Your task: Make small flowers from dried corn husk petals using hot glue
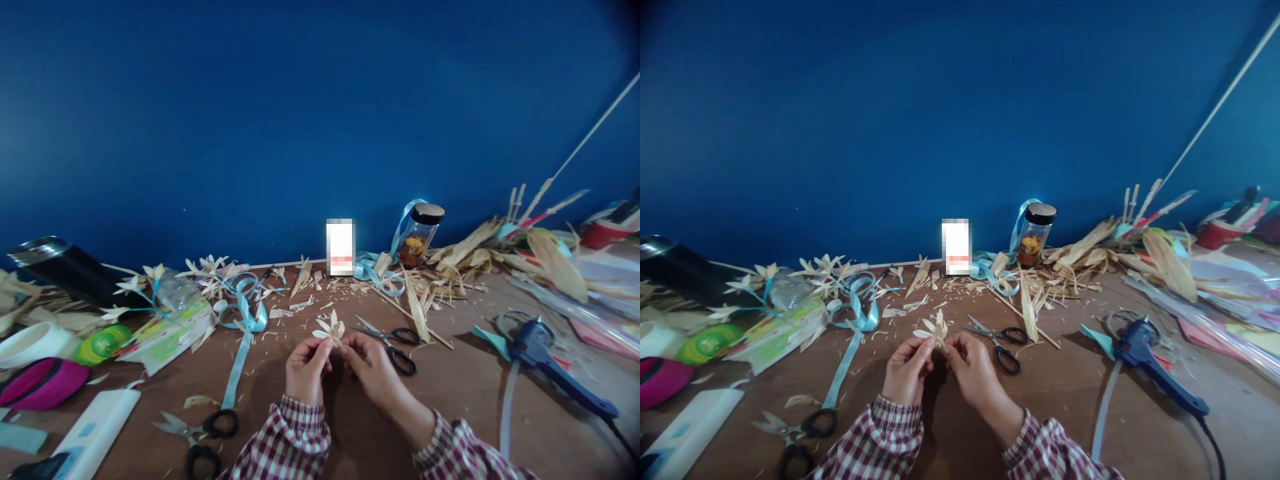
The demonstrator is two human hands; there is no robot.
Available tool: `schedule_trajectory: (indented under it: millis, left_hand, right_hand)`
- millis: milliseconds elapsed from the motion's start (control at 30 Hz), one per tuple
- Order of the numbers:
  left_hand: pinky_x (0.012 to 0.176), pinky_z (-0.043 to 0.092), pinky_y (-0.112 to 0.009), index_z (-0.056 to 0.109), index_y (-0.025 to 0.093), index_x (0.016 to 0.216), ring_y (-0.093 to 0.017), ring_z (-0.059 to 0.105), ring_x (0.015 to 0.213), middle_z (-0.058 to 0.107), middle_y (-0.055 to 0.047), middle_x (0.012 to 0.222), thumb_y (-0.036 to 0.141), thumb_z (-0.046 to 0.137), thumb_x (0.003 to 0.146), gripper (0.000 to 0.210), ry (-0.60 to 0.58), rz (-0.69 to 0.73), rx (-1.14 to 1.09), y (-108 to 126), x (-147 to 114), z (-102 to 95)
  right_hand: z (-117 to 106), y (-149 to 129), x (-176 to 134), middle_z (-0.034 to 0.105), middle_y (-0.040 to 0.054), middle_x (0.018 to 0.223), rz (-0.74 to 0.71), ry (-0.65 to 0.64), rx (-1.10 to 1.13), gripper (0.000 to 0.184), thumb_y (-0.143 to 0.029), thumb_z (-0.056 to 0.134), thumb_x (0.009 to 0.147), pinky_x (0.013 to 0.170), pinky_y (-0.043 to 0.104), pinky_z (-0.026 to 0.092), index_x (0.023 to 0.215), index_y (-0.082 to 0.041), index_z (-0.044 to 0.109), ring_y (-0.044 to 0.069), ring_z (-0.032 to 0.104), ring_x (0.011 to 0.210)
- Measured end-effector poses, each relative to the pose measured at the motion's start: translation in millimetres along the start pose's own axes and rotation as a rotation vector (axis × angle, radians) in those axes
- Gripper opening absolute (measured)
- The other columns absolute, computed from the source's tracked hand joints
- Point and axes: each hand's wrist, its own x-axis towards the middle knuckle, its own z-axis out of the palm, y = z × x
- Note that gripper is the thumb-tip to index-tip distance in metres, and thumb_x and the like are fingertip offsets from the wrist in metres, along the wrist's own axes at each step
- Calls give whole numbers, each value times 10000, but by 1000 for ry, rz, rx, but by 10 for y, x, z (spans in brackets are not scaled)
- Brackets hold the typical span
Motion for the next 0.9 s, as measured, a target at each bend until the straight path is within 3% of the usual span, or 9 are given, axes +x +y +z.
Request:
schedule_trajectory:
  millis: [233, 433, 900]
  left_hand:
    - [341, 349, -143, 618, 123, 620, -47, 433, 339, 508, 61, 377, 326, 792, 482, 301, 31, 4, 60, -5, -12, 15]
    - [323, 369, -132, 612, 117, 636, -60, 486, 348, 563, 39, 411, 307, 785, 480, 301, 101, 30, 95, 10, -37, 46]
    - [297, 317, -135, 591, 127, 627, -47, 427, 307, 509, 61, 373, 363, 780, 474, 339, 54, 22, 136, -22, -1, 10]
  right_hand:
    - [2, 11, -6, 529, -24, 575, -9, -6, -10, 244, -386, 534, 800, 480, 203, 371, 757, -146, 543, 94, 468, 496]
    - [20, -3, -9, 519, -29, 560, -6, -8, -12, 235, -375, 528, 804, 476, 197, 357, 743, -148, 533, 90, 453, 490]
    - [25, -17, -5, 511, -44, 528, 66, -51, 55, 286, -437, 547, 769, 444, 189, 342, 740, -153, 532, 80, 439, 445]
